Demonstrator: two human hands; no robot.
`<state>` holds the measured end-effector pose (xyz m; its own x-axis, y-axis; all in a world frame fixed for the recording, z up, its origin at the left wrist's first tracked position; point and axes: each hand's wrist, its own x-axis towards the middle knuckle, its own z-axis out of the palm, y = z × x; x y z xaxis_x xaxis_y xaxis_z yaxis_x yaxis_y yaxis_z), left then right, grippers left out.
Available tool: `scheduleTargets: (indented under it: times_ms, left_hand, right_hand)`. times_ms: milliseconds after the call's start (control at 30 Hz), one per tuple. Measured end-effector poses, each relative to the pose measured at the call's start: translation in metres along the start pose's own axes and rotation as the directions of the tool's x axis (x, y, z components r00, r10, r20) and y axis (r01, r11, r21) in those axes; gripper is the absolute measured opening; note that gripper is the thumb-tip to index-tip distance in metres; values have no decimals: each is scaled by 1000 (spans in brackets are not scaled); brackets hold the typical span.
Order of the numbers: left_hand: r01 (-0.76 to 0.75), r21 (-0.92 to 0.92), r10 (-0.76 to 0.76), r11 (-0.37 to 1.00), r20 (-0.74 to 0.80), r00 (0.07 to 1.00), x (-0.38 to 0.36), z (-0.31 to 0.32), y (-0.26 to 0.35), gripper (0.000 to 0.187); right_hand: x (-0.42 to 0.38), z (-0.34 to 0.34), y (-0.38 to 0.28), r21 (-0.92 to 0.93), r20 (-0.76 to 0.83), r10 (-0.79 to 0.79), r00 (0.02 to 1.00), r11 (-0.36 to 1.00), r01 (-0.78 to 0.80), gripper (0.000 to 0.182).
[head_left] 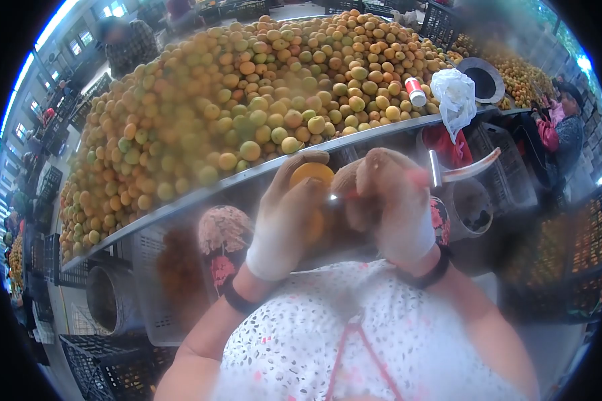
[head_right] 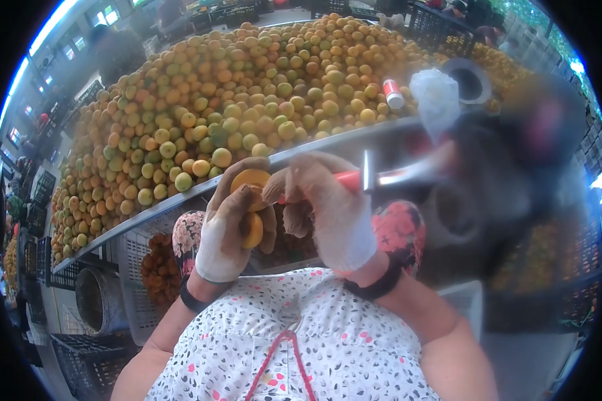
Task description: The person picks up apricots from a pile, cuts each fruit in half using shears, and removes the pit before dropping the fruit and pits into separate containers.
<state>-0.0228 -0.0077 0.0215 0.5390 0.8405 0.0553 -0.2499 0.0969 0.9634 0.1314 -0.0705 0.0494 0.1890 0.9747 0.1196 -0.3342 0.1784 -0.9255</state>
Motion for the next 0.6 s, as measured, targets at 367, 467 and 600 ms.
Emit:
scheduleTargets:
  times_ms: [367, 467, 600]
  left_hand:
    - [-13, -282, 39, 959, 85, 996, -1, 7, 1, 57]
    - [5, -313, 43, 950, 145, 989, 3, 4, -3, 53]
    - [-15, -376, 31, 927, 36, 999, 14, 0, -20, 42]
  right_hand:
    - [19, -5, 17, 602, -104, 310, 945, 776, -188, 33]
    - [22, -11, 24, 645, -19, 318, 948, 728, -232, 32]
    - [31, -18, 40, 752, 10, 355, 935, 614, -241, 32]
